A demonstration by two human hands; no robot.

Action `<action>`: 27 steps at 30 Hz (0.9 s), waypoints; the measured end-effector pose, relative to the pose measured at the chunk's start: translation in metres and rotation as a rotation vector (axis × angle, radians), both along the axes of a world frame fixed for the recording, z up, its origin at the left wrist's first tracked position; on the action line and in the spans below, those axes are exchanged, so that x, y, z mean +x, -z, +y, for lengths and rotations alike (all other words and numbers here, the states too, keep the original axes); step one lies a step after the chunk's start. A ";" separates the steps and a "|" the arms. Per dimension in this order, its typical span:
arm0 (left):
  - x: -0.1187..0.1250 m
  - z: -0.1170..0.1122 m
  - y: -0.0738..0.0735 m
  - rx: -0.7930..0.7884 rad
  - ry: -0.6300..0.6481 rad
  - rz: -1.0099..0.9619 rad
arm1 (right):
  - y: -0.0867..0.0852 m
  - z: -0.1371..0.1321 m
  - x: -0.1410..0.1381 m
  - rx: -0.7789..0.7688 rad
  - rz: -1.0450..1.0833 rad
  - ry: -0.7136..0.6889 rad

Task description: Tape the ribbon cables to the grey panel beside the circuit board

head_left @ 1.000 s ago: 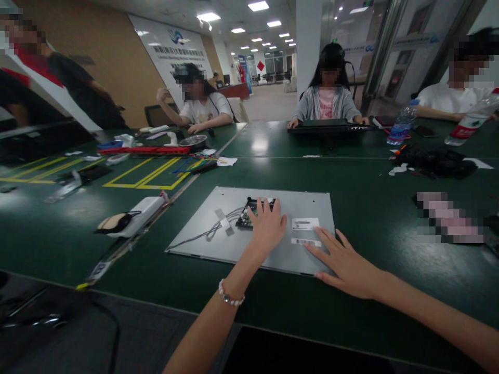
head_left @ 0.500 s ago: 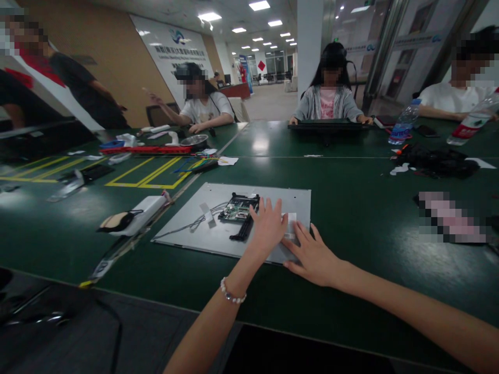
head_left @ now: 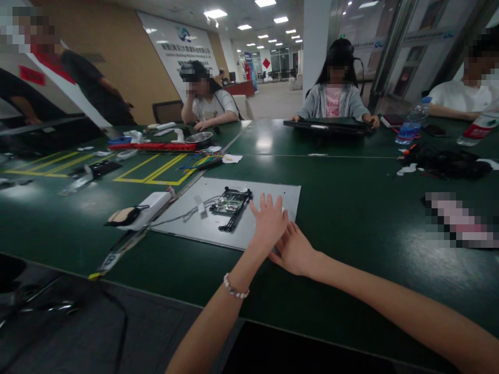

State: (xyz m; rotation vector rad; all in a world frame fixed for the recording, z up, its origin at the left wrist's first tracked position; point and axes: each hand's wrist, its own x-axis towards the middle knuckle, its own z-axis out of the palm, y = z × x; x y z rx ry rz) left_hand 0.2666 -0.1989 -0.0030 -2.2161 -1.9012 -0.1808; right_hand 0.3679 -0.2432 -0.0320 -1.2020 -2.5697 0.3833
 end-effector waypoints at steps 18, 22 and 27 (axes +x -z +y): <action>-0.099 0.037 -0.005 -0.123 -0.317 0.039 | 0.001 0.000 0.005 -0.082 0.048 0.042; -0.127 0.050 0.009 -0.230 -0.346 0.009 | 0.000 0.000 0.006 -0.093 0.043 0.045; -0.135 0.077 0.019 -0.188 -0.361 -0.068 | -0.002 0.000 0.007 -0.084 0.048 0.038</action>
